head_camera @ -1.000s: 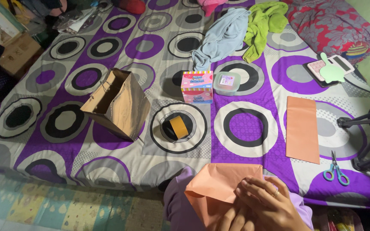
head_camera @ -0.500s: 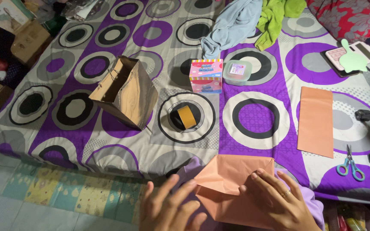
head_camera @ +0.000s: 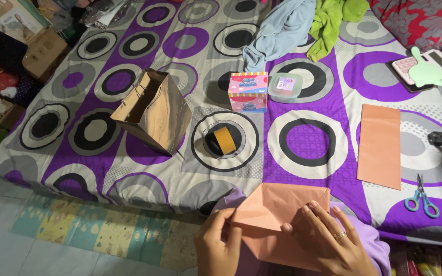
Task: The person wraps a small box with peach-colored paper on a bed. They fold the paper around the box, secure it with brown tape, and trim excess tape with scissors. The wrapped box is placed on the bed.
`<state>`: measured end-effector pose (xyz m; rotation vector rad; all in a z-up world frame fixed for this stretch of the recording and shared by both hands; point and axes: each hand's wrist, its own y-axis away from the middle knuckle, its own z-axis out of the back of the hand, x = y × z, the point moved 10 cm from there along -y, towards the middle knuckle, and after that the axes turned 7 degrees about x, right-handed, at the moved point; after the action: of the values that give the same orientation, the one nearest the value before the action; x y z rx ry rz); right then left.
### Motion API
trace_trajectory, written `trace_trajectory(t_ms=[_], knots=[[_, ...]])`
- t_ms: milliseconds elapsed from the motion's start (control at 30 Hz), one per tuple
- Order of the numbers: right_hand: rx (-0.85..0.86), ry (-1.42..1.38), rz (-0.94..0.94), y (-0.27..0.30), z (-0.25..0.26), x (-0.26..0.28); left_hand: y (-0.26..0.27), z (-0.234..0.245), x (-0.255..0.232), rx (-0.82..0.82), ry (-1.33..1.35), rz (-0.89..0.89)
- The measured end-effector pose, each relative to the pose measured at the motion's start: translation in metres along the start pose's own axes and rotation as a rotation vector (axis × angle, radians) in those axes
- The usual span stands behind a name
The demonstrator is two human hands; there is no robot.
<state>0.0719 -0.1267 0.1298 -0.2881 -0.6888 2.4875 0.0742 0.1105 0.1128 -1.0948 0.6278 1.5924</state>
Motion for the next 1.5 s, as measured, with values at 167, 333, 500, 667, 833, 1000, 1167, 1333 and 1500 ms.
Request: trace_trajectory(t_ms=[167,333,500,667,833,1000,1167,1333,1500], knots=[[-0.007,0.060,-0.018,-0.003,-0.001,0.001,0.008,0.015,-0.024,-0.135,0.084,-0.243],[0.021,-0.006,-0.003,0.003,-0.009,-0.002,0.003,-0.036,0.011,-0.016,0.740,-0.037],[-0.059,0.018,0.000,0.008,-0.006,-0.003,0.013,-0.080,0.044,-0.003,0.650,0.157],[-0.022,-0.066,-0.006,0.005,-0.010,-0.005,0.025,-0.095,0.064,-0.041,0.739,0.230],[-0.043,-0.019,0.002,0.006,-0.009,-0.003,0.026,-0.081,0.081,-0.169,0.653,0.212],[-0.082,0.121,0.015,0.009,-0.014,-0.002,0.032,-0.006,0.006,-0.178,0.134,-0.385],[-0.125,-0.089,-0.009,0.023,-0.022,-0.007,0.036,-0.074,-0.057,0.121,-0.240,-0.581],[-0.072,-0.110,-0.049,0.021,-0.037,-0.020,0.026,-0.134,-0.060,0.254,-0.553,-0.619],[-0.093,-0.011,-0.075,0.019,-0.032,-0.008,0.037,-0.124,-0.043,0.032,-0.657,-0.599]])
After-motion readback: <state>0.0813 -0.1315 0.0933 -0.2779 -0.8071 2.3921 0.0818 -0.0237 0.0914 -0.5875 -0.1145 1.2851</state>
